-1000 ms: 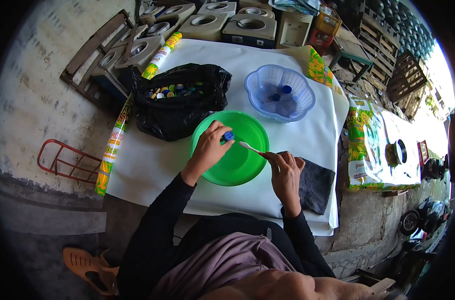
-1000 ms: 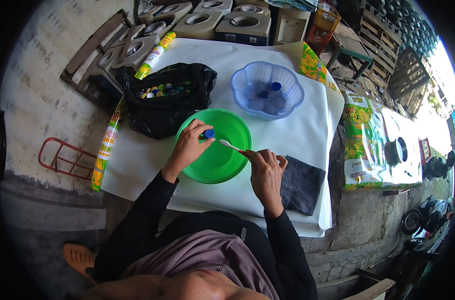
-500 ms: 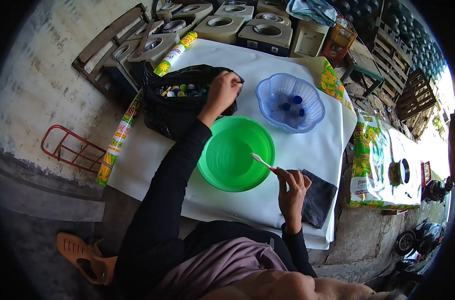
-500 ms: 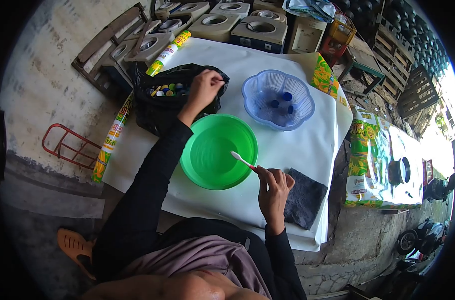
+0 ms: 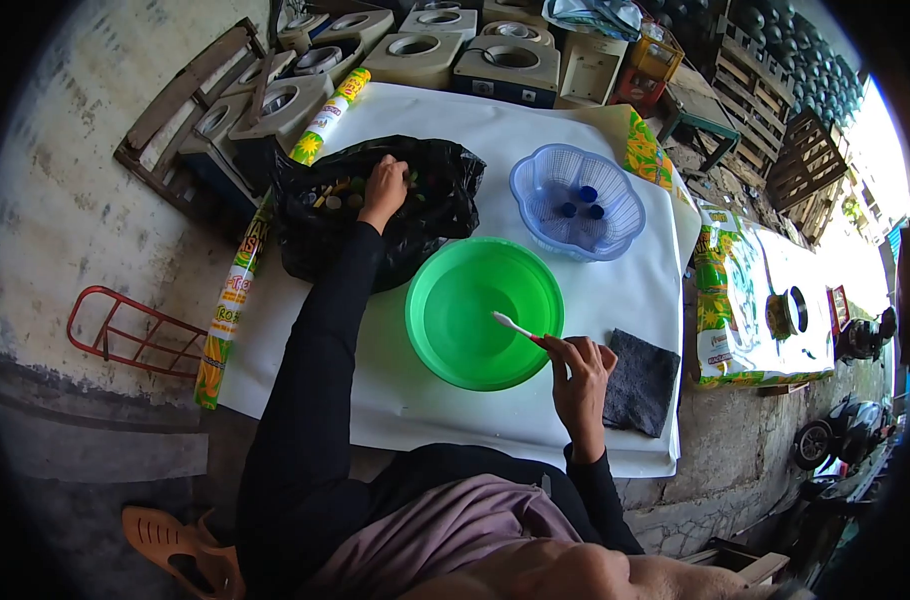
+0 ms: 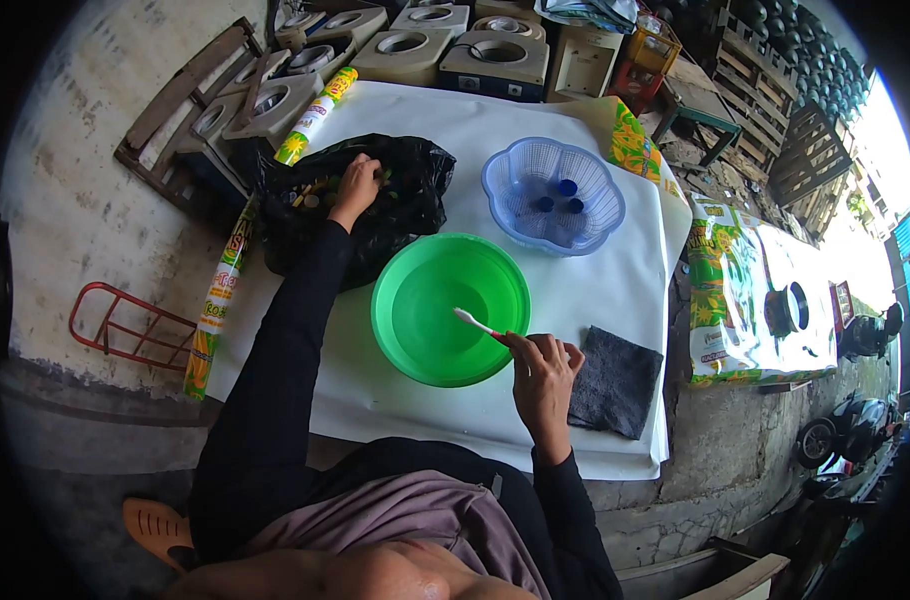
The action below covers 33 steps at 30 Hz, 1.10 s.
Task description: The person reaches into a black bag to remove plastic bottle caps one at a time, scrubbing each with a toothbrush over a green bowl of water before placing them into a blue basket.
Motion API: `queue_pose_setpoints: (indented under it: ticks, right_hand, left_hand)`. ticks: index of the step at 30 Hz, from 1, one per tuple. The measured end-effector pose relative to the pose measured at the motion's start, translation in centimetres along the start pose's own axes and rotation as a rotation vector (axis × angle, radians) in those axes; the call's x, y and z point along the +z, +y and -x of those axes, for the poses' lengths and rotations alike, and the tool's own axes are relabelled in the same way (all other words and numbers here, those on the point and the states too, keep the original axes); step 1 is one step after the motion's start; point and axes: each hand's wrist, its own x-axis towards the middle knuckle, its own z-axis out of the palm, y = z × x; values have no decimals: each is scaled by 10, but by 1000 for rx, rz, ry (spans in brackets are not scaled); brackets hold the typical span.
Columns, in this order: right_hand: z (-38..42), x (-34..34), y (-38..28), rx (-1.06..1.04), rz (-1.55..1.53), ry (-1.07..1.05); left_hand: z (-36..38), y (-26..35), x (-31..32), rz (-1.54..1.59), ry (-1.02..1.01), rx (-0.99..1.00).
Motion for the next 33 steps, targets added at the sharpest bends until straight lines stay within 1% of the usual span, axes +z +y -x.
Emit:
queue_pose_setpoints:
  ticks: [2,3,6,8,9,11,12,13,14,16,18,20,21,23,24,25,26,27,28,29,30,32,33]
  right_hand:
    - [-5,3,-8,-20,71,-13]
    - [-8,5,-11,-43,119,-13]
    - [-25,14,-21,-92,183,-2]
    - [-38,20,-31,-156,206,28]
    - [-41,24,-31,-152,253,-84]
    - [-38,32,-24,-127,182,-153]
    - [-39,34,-23,-117,147,-186]
    - [-39,29,-30,-105,159,-110]
    - [-39,23,-34,-39,123,-91]
    - [-33,14,-38,99,48,-53]
    - [-24,14,-40,113,-42,-2]
    - [-14,17,-49,111,-140,36]
    - [-7,22,-48,173,-152,-19]
    - [0,23,-42,200,-26,54]
    - [2,24,-39,211,38,92]
    - [4,25,-38,244,-41,105]
    - [5,26,-39,223,-79,97]
    - [6,29,-43,205,-117,90]
    - [8,30,-45,188,-156,84]
    - [7,28,-43,205,-83,99]
    - [6,27,-40,217,-79,106]
    - [4,24,-35,236,-69,113]
    - [4,24,-38,175,-119,91]
  left_hand:
    - [1,8,-17,132,-10,8]
    - [4,20,-31,217,19,-6]
    - [18,47,-65,419,-66,-100]
    - [39,55,-60,906,-100,-186]
    - [53,84,-84,1119,-169,-250]
    - [80,118,-111,1413,-334,-327]
    - [95,124,-107,1456,-401,-308]
    - [110,132,-109,1484,-461,-360]
    - [125,136,-107,1525,-501,-354]
    - [149,146,-103,1600,-547,-446]
    - [164,157,-103,1654,-591,-532]
    - [171,161,-100,1699,-633,-523]
    - [172,163,-100,1715,-635,-535]
    - [173,163,-102,1733,-646,-578]
    - [173,163,-105,1698,-658,-541]
    - [173,164,-106,1663,-667,-503]
    - [174,165,-107,1629,-677,-466]
    - [176,167,-107,1679,-657,-443]
    - [176,167,-107,1572,-656,-396]
    - [175,167,-108,1466,-653,-349]
    - [174,169,-109,1361,-646,-304]
    - [175,172,-110,1274,-613,-249]
    - [176,174,-111,1228,-599,-225]
